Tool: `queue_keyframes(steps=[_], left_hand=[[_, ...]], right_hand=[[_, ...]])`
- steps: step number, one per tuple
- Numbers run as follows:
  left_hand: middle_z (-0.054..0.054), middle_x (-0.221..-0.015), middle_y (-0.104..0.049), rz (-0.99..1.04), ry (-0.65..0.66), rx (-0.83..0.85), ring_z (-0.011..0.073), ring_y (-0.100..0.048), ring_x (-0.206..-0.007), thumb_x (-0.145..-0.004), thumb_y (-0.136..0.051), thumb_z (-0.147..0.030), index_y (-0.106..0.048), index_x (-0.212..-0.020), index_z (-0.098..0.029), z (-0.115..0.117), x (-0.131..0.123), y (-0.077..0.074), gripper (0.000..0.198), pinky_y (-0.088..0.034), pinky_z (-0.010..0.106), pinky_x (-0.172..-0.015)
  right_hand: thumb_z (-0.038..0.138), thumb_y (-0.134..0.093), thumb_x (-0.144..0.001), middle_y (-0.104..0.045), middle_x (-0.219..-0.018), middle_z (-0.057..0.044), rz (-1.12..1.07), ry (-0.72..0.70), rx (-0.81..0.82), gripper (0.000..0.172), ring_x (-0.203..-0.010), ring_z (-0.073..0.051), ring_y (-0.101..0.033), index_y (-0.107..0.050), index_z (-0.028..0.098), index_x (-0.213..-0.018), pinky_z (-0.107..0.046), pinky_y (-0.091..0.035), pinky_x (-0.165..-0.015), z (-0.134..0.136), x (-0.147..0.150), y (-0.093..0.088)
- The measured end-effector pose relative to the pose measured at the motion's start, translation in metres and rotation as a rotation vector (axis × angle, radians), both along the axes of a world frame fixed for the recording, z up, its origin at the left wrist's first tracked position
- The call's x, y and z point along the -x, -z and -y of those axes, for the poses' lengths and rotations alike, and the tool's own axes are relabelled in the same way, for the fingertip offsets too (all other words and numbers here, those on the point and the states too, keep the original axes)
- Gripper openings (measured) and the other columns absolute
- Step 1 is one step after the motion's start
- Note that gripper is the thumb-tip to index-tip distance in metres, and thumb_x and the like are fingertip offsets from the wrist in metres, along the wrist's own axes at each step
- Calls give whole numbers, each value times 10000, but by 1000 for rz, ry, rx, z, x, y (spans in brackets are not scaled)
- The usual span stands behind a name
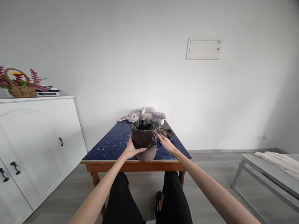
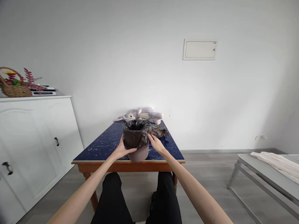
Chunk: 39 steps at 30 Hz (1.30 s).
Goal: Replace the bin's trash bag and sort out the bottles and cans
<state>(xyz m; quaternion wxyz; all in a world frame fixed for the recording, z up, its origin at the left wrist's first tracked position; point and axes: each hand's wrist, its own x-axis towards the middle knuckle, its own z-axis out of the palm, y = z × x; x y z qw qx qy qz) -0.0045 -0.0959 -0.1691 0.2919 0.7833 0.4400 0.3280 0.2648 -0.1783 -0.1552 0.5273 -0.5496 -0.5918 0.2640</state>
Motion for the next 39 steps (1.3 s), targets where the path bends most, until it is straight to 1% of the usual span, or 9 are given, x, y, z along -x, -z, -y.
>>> queue_keyframes(steps=[4,8,11,16,19,22,25,29,39], left_hand=[[252,-1786,19,-233,-52,94,464,-176,-1631,-679,-734,-892,165,-1706,-151,-5,32,34,1553,-374,553,-1241],[268,-1771,-23,-482,-121,104,504,-41,-1634,-638,-672,-945,-10,-1715,-38,-8,62,63,1556,-195,626,-1295],[238,-1768,-69,-623,-159,70,469,-17,-1642,-793,-433,-948,-188,-1702,-21,-13,79,74,1321,-101,634,-1308],[104,-1779,-145,-760,-194,17,420,-86,-1651,-955,-197,-796,-294,-1707,-159,-22,91,80,991,-131,634,-1305],[65,-1781,-160,-798,-222,-6,413,-101,-1653,-975,-176,-765,-289,-1712,-205,-23,92,84,933,-151,635,-1300],[59,-1784,-152,-814,-241,-16,409,-103,-1654,-979,-138,-766,-268,-1716,-205,-21,91,87,936,-140,632,-1304],[58,-1784,-151,-823,-245,-28,403,-108,-1655,-977,-108,-778,-261,-1718,-204,-18,90,87,949,-138,629,-1306],[58,-1783,-152,-823,-244,-60,395,-118,-1655,-977,-80,-786,-257,-1719,-213,-14,91,85,955,-142,628,-1305],[66,-1776,-195,-781,-257,-106,405,-148,-1649,-973,-98,-796,-304,-1707,-232,-20,93,93,948,-150,639,-1295]], right_hand=[[435,-655,-1053,-702,-1311,-101,151,198,19,380,-1129,-246,-709,-653,191,-1344,-491,-584,-1007,3,-12,-9],[409,-655,-1053,-702,-1266,-88,329,316,29,365,-1083,-235,-706,-640,201,-1353,-463,-599,-959,9,-14,-17],[399,-669,-1045,-705,-1238,-81,461,337,67,328,-1051,-224,-706,-662,195,-1302,-444,-607,-929,16,-14,-21],[338,-648,-1041,-682,-1281,-121,630,350,17,327,-1092,-256,-694,-641,179,-1326,-442,-592,-928,33,-20,-48],[244,-488,-1067,-592,-1452,-188,718,345,-141,436,-1320,-309,-587,-526,189,-1498,-449,-515,-1059,46,-14,-78],[314,-509,-1063,-585,-1500,-127,829,201,-270,485,-1428,-286,-494,-498,254,-1544,-404,-464,-1130,53,7,-99],[437,-614,-1033,-672,-1390,-104,903,88,-282,461,-1380,-295,-533,-590,275,-1463,-385,-517,-1042,48,32,-104],[476,-631,-1038,-740,-1227,-104,922,88,-215,304,-1205,-292,-645,-727,266,-1237,-349,-537,-923,33,40,-103],[488,-755,-964,-790,-1024,-51,914,177,-94,201,-1007,-261,-718,-803,297,-1003,-284,-493,-821,45,-42,-108]])
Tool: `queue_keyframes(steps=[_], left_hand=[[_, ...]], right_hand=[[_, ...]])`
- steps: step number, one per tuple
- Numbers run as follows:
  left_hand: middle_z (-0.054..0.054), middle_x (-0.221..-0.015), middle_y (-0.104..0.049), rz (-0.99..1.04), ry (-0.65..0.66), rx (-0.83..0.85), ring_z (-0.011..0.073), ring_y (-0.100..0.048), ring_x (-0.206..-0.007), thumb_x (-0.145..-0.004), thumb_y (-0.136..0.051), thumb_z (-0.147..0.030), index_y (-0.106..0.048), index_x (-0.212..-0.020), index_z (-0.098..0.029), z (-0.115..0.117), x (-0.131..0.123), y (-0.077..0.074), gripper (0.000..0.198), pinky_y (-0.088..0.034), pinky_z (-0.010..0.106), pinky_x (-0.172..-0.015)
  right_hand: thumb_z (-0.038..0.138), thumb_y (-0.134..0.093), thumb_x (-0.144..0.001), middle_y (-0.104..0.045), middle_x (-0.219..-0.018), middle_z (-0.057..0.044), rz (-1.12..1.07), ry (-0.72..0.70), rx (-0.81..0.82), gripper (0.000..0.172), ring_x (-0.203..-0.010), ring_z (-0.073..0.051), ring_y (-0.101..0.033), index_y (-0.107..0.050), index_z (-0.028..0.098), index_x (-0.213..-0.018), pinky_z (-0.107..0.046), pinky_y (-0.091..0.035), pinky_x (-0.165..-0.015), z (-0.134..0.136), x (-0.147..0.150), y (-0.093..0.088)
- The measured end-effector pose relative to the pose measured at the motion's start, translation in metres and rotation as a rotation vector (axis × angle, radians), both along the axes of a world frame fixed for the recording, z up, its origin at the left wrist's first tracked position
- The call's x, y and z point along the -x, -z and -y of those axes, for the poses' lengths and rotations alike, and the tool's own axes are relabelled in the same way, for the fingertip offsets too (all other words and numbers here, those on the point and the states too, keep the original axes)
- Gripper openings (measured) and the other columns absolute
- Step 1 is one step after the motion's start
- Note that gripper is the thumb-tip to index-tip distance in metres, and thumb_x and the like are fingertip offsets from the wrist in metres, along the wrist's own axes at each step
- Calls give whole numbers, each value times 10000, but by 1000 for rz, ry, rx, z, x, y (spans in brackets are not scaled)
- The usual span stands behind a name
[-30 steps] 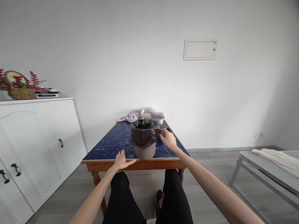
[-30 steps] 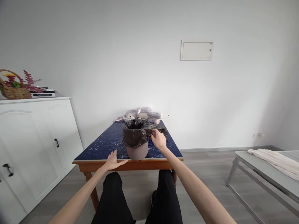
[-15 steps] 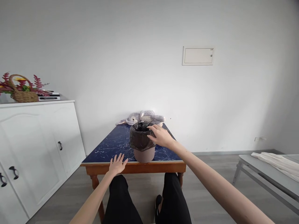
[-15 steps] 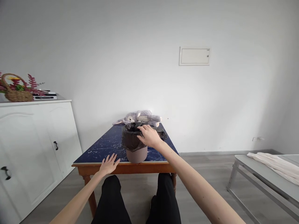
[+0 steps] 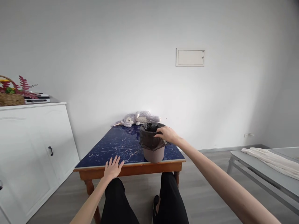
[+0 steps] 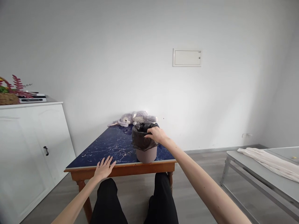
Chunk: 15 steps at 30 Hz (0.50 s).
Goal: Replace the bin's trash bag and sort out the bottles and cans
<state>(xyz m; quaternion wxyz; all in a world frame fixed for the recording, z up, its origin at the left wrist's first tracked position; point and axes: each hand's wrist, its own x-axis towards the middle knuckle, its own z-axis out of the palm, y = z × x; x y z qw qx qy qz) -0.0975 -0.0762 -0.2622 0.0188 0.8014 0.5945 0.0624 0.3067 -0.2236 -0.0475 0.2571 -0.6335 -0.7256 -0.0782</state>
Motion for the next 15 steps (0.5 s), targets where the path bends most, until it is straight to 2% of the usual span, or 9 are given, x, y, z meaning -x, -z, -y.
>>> queue_keyframes(steps=[4,8,12,13,15], left_hand=[[46,-1781,-185,-14,-13,-2,395,-135,-1653,-978,-113,-783,-293,-1711,-240,-1,-2,1,930,-133,623,-1307],[37,-1787,-157,-31,-31,8,380,-119,-1658,-990,-130,-751,-254,-1720,-221,1,-5,-1,910,-114,605,-1317],[29,-1788,-157,-41,-37,7,373,-120,-1660,-990,-111,-754,-247,-1721,-228,2,-6,-2,911,-116,595,-1319],[30,-1788,-161,-42,-36,4,373,-124,-1659,-989,-112,-755,-251,-1720,-230,3,-6,-2,910,-118,594,-1319],[34,-1787,-171,-41,-33,-8,376,-134,-1657,-989,-120,-755,-264,-1718,-234,4,-6,-2,907,-120,593,-1318]], right_hand=[[456,-732,-986,-785,-1022,-68,-12,109,21,215,-994,-257,-718,-787,250,-1010,-336,-523,-860,3,-36,6],[447,-689,-1021,-747,-1106,-61,-33,192,25,269,-1020,-218,-703,-730,190,-1089,-434,-561,-951,-3,-59,10],[366,-701,-1006,-724,-1194,-112,-84,228,-42,223,-1160,-280,-665,-719,187,-1137,-484,-539,-1015,-6,-60,17],[324,-693,-1001,-706,-1254,-146,-100,232,-77,227,-1241,-319,-629,-713,187,-1181,-508,-520,-1046,-4,-56,21],[246,-619,-1012,-601,-1449,-208,-135,232,-167,331,-1438,-390,-476,-657,187,-1335,-570,-444,-1138,5,-41,34]])
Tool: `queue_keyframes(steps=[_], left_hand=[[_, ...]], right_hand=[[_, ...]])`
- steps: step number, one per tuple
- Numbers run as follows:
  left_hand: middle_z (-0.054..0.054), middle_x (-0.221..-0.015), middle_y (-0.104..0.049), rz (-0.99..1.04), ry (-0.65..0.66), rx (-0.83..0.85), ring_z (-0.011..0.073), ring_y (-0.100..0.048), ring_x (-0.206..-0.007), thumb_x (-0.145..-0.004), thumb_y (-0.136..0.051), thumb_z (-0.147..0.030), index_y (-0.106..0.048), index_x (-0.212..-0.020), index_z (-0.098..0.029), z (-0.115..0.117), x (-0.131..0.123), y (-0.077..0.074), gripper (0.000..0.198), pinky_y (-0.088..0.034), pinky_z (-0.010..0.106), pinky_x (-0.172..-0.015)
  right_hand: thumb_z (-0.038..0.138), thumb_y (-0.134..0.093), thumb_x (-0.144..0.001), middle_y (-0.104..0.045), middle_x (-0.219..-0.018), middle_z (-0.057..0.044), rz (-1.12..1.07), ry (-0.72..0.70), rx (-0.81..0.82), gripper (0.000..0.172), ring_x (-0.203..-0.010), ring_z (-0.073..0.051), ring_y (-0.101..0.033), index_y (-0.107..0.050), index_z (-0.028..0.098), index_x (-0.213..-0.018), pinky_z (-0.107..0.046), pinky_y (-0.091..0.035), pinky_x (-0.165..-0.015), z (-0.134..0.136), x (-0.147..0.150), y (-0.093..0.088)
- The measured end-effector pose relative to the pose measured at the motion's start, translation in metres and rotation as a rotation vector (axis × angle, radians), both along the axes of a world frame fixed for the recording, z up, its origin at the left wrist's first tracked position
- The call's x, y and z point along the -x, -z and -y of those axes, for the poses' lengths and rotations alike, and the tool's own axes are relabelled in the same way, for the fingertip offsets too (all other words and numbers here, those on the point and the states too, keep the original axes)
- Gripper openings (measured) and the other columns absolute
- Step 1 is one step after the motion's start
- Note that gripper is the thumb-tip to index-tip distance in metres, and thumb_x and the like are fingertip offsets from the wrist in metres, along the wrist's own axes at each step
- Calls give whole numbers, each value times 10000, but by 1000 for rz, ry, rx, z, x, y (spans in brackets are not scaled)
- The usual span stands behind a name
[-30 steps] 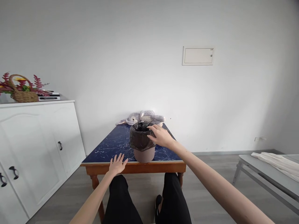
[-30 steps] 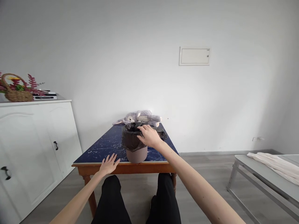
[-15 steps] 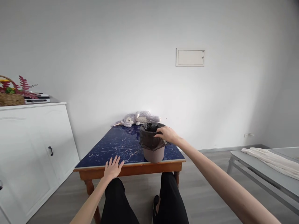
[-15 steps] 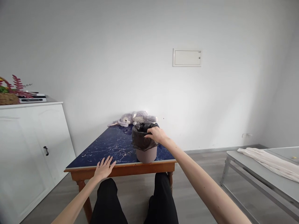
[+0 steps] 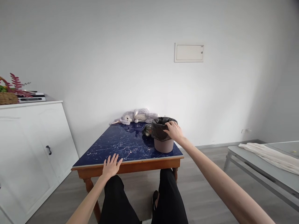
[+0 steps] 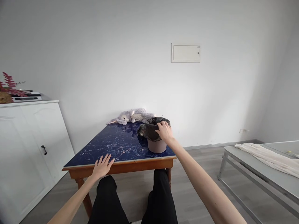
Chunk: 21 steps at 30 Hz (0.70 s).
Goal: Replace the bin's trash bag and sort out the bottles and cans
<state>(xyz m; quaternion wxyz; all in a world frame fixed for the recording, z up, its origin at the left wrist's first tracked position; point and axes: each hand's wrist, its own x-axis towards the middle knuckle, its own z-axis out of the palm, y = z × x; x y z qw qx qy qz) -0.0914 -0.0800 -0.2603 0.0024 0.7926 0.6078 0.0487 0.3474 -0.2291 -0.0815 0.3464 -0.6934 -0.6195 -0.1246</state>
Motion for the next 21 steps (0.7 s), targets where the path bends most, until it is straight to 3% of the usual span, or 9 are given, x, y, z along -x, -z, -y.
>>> queue_keyframes(steps=[2,3,7,11,15,21], left_hand=[[39,-1786,-179,5,3,-18,378,-141,-1656,-992,-127,-748,-278,-1715,-235,1,0,1,898,-117,594,-1317],[41,-1785,-183,8,6,-27,379,-143,-1656,-995,-131,-743,-283,-1713,-234,2,0,1,894,-116,595,-1316],[50,-1780,-203,24,22,-47,387,-149,-1654,-999,-142,-738,-295,-1710,-216,4,1,2,896,-128,606,-1310],[55,-1777,-208,33,41,-54,387,-150,-1654,-998,-137,-757,-293,-1711,-212,6,3,3,911,-135,606,-1309],[50,-1781,-189,40,41,-47,385,-128,-1657,-1003,-130,-752,-283,-1713,-199,6,3,4,913,-111,599,-1318],[51,-1767,-201,55,59,11,401,-137,-1649,-953,-189,-848,-296,-1708,-228,-13,11,0,982,-165,604,-1311]], right_hand=[[203,-488,-1042,-431,-1626,-206,-17,-24,-94,459,-1573,-397,-285,-538,199,-1498,-621,-328,-1227,15,22,22],[202,-435,-1053,-409,-1644,-195,-21,-59,-118,479,-1580,-387,-276,-513,210,-1525,-623,-308,-1243,23,35,36],[234,-449,-1042,-598,-1467,-143,-6,-297,-70,407,-1403,-341,-537,-630,284,-1403,-532,-450,-1175,44,81,104],[253,-494,-1024,-594,-1511,-135,-56,-409,33,427,-1404,-325,-570,-610,262,-1435,-516,-486,-1165,30,98,157],[339,-439,-1075,-544,-1594,-156,-115,-441,133,484,-1491,-306,-508,-561,201,-1523,-481,-442,-1221,-1,97,181],[478,-397,-1096,-494,-1644,-174,-160,-460,238,598,-1570,-312,-401,-543,140,-1566,-473,-342,-1288,-45,108,195]])
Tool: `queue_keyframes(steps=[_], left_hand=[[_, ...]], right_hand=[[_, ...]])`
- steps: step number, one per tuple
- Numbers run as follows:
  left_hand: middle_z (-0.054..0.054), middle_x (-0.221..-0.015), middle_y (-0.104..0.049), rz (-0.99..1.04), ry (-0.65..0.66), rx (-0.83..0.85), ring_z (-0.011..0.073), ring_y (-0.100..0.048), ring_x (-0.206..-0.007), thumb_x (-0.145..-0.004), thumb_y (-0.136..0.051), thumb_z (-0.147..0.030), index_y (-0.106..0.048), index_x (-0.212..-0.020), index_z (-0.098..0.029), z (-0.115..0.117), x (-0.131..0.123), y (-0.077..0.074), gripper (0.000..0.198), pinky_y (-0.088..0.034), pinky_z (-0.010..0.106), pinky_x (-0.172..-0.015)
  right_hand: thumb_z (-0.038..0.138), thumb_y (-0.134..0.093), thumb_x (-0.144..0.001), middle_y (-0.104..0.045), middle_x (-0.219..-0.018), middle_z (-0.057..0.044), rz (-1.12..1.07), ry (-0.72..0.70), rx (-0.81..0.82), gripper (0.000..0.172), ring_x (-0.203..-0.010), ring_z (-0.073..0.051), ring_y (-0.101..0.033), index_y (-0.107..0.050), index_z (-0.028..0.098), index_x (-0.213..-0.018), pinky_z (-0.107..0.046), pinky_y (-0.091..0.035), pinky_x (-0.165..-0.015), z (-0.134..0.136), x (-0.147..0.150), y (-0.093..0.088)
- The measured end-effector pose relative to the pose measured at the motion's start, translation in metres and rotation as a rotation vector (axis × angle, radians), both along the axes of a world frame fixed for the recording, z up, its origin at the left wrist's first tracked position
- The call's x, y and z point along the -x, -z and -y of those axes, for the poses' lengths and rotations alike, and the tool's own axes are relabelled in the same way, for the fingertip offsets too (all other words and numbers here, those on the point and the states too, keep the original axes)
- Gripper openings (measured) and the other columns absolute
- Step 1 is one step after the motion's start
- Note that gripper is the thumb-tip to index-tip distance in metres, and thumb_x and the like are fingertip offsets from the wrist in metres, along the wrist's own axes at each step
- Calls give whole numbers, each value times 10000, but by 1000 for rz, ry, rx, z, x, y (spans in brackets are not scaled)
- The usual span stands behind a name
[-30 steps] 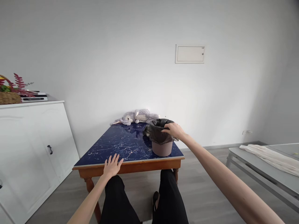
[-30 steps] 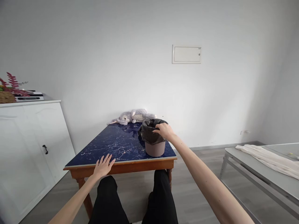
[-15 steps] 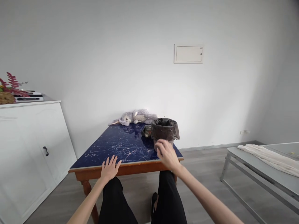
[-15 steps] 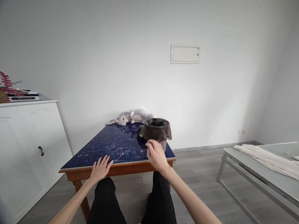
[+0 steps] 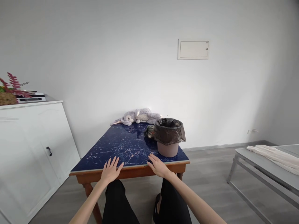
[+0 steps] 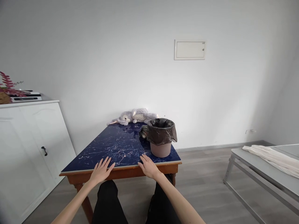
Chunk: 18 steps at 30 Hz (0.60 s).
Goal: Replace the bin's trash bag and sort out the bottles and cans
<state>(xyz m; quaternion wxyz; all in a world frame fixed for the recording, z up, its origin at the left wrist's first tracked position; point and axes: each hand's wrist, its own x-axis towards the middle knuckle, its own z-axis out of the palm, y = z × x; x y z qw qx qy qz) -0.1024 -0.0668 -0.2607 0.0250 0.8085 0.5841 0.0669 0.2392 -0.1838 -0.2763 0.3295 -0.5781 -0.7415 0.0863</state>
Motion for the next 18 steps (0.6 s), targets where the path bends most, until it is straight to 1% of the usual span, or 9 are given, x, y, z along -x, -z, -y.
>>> queue_keyframes(steps=[2,5,7,9,14,16,18], left_hand=[[50,-1764,-195,3,1,23,414,-141,-1645,-928,-208,-886,-298,-1706,-236,-13,2,-3,1017,-179,613,-1306],[55,-1762,-184,7,-10,46,442,-139,-1636,-895,-242,-926,-299,-1703,-236,-33,2,-6,1064,-186,636,-1299],[55,-1765,-173,9,-20,47,452,-123,-1635,-883,-261,-936,-295,-1705,-232,-44,-1,-6,1083,-173,646,-1301],[44,-1772,-154,10,-30,35,441,-102,-1641,-900,-244,-922,-283,-1709,-228,-52,-4,-5,1067,-148,643,-1309],[26,-1782,-145,-1,-59,-21,392,-93,-1658,-979,-155,-819,-242,-1721,-218,-60,-12,-1,958,-94,625,-1323],[20,-1783,-157,-1,-66,-32,384,-95,-1661,-990,-160,-800,-241,-1721,-221,-60,-15,1,936,-84,622,-1326],[11,-1783,-160,2,-70,-35,378,-88,-1663,-996,-170,-793,-248,-1720,-219,-58,-17,1,927,-74,612,-1330]], right_hand=[[507,-377,-1095,-473,-1660,-164,-11,21,29,616,-1587,-337,-362,-547,153,-1570,-522,-297,-1302,-16,6,3],[530,-331,-1096,-434,-1688,-117,-28,63,71,616,-1607,-366,-308,-554,216,-1577,-589,-238,-1307,-40,13,5],[544,-331,-1090,-405,-1705,-74,-37,77,90,608,-1619,-368,-275,-545,267,-1586,-602,-198,-1314,-55,15,6],[564,-343,-1081,-379,-1716,-48,-44,82,100,614,-1629,-365,-243,-531,291,-1597,-604,-155,-1323,-68,16,7],[630,-314,-1075,-369,-1719,8,-62,92,123,631,-1634,-343,-237,-504,353,-1609,-610,-120,-1331,-90,15,11],[644,-304,-1075,-360,-1722,24,-56,101,127,634,-1637,-338,-229,-486,370,-1618,-617,-111,-1331,-93,15,13],[641,-294,-1079,-343,-1730,14,-42,113,131,647,-1640,-338,-218,-472,352,-1629,-617,-106,-1333,-94,15,14]])
